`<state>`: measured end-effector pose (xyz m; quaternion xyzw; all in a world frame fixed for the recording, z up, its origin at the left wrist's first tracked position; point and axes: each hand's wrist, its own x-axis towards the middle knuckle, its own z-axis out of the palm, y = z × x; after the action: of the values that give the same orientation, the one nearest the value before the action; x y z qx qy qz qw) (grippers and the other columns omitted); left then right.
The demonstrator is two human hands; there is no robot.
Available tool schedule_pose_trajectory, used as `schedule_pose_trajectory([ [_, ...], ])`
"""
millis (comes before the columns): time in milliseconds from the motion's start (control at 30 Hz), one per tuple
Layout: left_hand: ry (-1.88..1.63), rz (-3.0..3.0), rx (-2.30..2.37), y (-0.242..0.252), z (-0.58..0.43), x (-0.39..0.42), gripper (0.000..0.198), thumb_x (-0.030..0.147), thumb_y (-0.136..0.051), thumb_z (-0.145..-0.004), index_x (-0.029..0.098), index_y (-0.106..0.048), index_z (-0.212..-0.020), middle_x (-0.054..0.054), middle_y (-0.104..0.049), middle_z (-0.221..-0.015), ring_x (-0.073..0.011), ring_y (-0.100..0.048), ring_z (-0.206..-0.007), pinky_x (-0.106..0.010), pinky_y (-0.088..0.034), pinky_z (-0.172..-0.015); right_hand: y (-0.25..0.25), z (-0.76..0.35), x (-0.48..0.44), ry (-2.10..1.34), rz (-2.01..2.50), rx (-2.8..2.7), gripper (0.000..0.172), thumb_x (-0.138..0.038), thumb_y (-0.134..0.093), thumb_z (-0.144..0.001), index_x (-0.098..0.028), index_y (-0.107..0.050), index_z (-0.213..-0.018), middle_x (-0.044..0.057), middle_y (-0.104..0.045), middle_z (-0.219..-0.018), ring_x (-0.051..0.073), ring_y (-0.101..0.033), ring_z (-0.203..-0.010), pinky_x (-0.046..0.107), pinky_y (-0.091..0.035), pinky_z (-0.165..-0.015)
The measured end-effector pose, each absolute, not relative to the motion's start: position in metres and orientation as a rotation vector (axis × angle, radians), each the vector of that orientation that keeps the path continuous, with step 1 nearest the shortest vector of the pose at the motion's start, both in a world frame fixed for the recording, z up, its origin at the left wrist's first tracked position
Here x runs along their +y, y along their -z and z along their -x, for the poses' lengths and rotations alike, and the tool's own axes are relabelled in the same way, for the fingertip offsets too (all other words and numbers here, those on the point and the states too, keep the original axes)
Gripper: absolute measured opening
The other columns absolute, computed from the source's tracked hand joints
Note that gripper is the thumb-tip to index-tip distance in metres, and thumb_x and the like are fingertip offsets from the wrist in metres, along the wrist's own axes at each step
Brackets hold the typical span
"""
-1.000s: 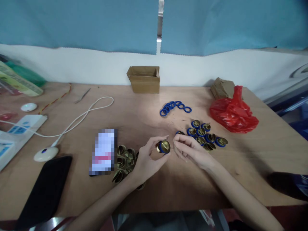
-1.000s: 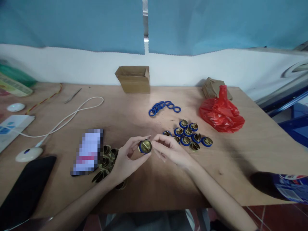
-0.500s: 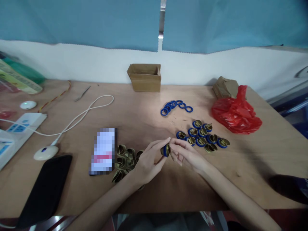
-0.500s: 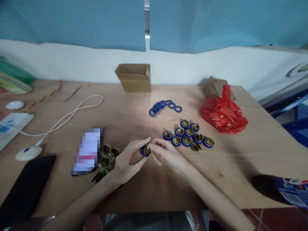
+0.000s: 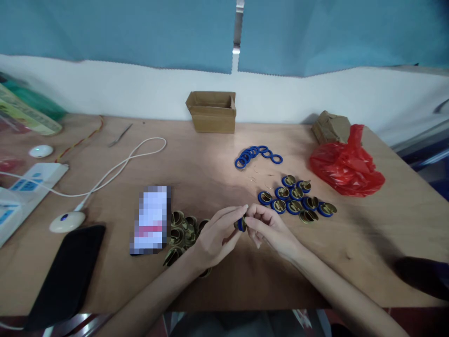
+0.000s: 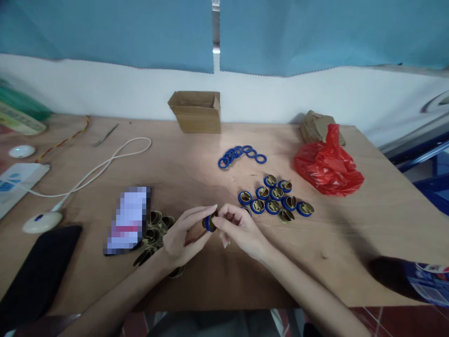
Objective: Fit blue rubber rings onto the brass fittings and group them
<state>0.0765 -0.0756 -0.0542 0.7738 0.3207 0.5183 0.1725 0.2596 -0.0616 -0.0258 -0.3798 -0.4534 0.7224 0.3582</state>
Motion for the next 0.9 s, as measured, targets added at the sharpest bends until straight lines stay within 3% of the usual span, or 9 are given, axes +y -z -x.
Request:
schedule_pose_trajectory([
  [133,-1.485,-2.194,0.897,0.056,-0.077,-0.075,0.069,-0.001,-0.065,-0.087,0.025,-0.045,-0.148,-0.01,-0.071,-0.127,-0.0211,-0.068,-0.119,-0.037,-0.062,-0.098,0.025,-0.26,-0.061,-1.863,0.964,-1.201,0.037,-0.047,-0.076,-0.086,-0.021,-0.051,-0.076,-0.009,-0.053,-0.057,0.005,-0.046,-0.038,0.019,-0.031,-0.039],
  [267,-1.398,-2.117,0.972,0.051,-0.08,-0.076,0.059,0.009,-0.07,-0.087,0.023,-0.05,-0.141,-0.011,-0.071,-0.127,-0.0229,-0.071,-0.116,-0.037,-0.06,-0.1,0.02,-0.264,-0.06,-1.802,1.037,-1.256,0.039,-0.053,-0.071,-0.089,-0.022,-0.05,-0.076,-0.011,-0.046,-0.047,0.004,-0.031,-0.032,0.019,-0.021,-0.036],
  [367,-1.27,-1.999,0.986,0.044,-0.082,-0.077,0.063,0.016,-0.074,-0.085,0.023,-0.046,-0.141,-0.012,-0.07,-0.127,-0.0229,-0.072,-0.114,-0.035,-0.06,-0.1,0.014,-0.266,-0.06,-1.713,1.097,-1.289,0.04,-0.056,-0.069,-0.089,-0.021,-0.053,-0.077,-0.011,-0.043,-0.048,0.004,-0.026,-0.035,0.021,-0.015,-0.037],
  [500,-1.105,-1.804,0.938,0.042,-0.084,-0.079,0.067,0.016,-0.068,-0.088,0.024,-0.036,-0.147,-0.011,-0.07,-0.128,-0.0215,-0.071,-0.116,-0.034,-0.059,-0.102,0.011,-0.265,-0.061,-1.626,1.141,-1.335,0.043,-0.057,-0.07,-0.088,-0.021,-0.052,-0.072,-0.01,-0.039,-0.048,0.005,-0.025,-0.04,0.023,-0.016,-0.04],
  [900,-1.011,-1.743,0.971,0.044,-0.082,-0.079,0.056,0.02,-0.067,-0.088,0.023,-0.047,-0.14,-0.011,-0.071,-0.128,-0.0233,-0.072,-0.113,-0.038,-0.059,-0.1,0.017,-0.264,-0.066,-1.625,1.139,-1.327,0.044,-0.061,-0.064,-0.091,-0.023,-0.049,-0.073,-0.01,-0.035,-0.05,0.008,-0.023,-0.042,0.024,-0.018,-0.043],
])
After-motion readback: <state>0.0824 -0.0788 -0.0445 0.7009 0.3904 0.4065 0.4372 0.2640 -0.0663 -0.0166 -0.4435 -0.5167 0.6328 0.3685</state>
